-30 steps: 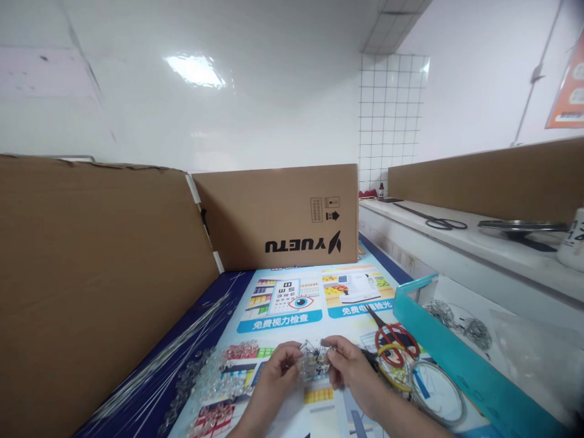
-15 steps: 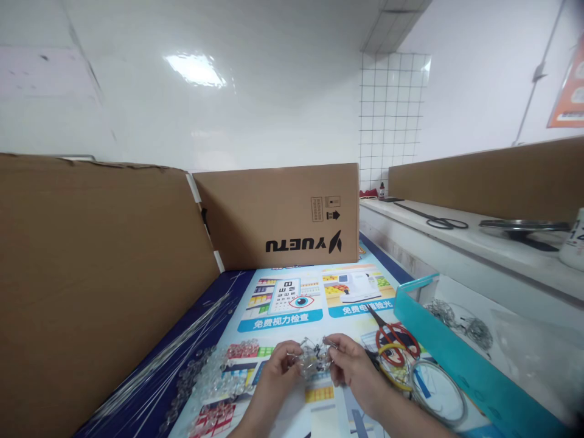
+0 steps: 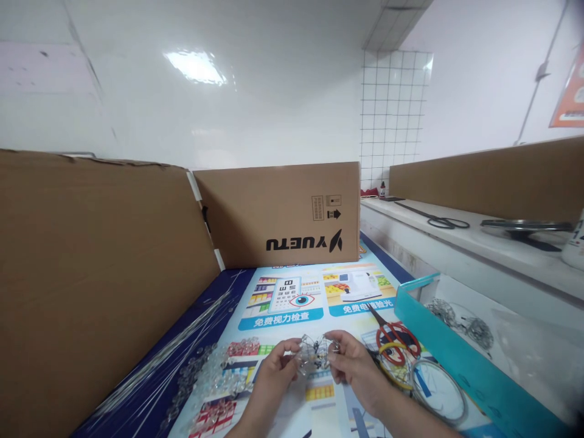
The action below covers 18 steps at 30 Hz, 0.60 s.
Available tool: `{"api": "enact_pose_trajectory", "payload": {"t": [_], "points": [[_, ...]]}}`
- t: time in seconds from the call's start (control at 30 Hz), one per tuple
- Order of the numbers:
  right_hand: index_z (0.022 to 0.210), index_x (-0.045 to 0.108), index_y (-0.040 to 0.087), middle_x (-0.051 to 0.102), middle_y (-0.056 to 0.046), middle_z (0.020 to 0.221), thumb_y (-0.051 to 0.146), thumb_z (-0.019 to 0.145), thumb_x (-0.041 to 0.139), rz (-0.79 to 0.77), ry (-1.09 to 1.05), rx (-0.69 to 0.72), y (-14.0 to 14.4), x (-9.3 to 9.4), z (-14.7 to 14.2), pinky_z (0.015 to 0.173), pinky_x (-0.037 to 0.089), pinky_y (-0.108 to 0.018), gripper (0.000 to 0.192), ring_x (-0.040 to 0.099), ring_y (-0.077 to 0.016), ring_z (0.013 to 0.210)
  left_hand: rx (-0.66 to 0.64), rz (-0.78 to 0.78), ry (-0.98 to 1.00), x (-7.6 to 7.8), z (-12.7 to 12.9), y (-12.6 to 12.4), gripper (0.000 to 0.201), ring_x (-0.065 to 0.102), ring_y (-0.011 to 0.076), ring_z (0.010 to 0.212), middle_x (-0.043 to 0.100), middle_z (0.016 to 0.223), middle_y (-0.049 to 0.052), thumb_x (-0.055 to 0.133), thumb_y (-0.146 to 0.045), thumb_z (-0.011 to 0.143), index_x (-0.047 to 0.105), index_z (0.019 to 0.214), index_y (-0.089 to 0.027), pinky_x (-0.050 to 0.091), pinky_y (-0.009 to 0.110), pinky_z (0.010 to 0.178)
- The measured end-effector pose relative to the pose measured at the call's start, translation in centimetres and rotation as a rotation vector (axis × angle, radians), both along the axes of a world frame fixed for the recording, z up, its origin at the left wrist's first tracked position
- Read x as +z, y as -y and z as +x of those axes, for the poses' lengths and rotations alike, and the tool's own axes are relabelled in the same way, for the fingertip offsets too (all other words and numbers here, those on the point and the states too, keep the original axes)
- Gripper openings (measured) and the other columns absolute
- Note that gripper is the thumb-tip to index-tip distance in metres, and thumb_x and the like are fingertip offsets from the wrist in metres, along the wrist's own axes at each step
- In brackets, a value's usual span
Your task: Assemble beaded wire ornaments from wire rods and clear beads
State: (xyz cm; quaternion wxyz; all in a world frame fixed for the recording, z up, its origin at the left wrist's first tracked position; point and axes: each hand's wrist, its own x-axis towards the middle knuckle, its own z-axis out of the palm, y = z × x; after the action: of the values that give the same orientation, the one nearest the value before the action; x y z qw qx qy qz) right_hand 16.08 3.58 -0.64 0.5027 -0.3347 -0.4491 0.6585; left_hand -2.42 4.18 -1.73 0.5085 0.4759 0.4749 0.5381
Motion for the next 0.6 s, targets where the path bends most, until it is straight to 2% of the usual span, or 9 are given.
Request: {"api": "enact_pose_trajectory", "payload": {"t": [0.17,0.3,0.4,0.6], "points": [[0.098,0.055,0.02,0.054,0.003,0.07,0.025,0.069,0.067,0.017,0.004,-0.036,0.15,0.49,-0.16,0.045,0.027,-0.021,0.032,0.044,-0.0059,0.046,0.054,-0.026,0.007,0.25,-0.37,-0.14,0.017,0.049,0.0072,0.051,0.063,0.103,0.004,0.069,-0.023,0.061,0.058,0.073,-0.018,0.039,0.021,0.049],[0.096,0.055,0.02,0.053,0.004,0.068,0.027,0.066,0.069,0.033,0.009,-0.071,0.05,0.98,-0.26,0.044,0.029,-0.021,0.034,0.042,-0.0061,0.045,0.105,-0.057,0.001,0.35,-0.88,-0.29,0.021,0.048,0.0084,0.048,0.067,0.079,0.004,0.07,-0.024,0.059,0.062,0.077,-0.016,0.037,0.021,0.049],[0.096,0.054,0.021,0.053,0.004,0.069,0.026,0.065,0.07,0.056,0.009,-0.054,-0.16,1.05,-0.26,0.044,0.03,-0.021,0.035,0.042,-0.0058,0.044,0.102,-0.084,0.006,0.45,-1.02,-0.13,0.023,0.048,0.0094,0.047,0.065,0.062,0.001,0.068,-0.026,0.062,0.062,0.081,-0.015,0.035,0.02,0.049],[0.1,0.054,0.02,0.054,0.004,0.067,0.024,0.061,0.071,0.071,0.035,-0.048,-0.66,0.44,-0.15,0.042,0.034,-0.021,0.043,0.041,-0.0062,0.045,0.096,-0.118,0.029,0.47,-0.83,0.13,0.023,0.049,0.0097,0.046,0.063,0.056,-0.001,0.068,-0.025,0.062,0.062,0.081,-0.015,0.031,0.019,0.046]]}}
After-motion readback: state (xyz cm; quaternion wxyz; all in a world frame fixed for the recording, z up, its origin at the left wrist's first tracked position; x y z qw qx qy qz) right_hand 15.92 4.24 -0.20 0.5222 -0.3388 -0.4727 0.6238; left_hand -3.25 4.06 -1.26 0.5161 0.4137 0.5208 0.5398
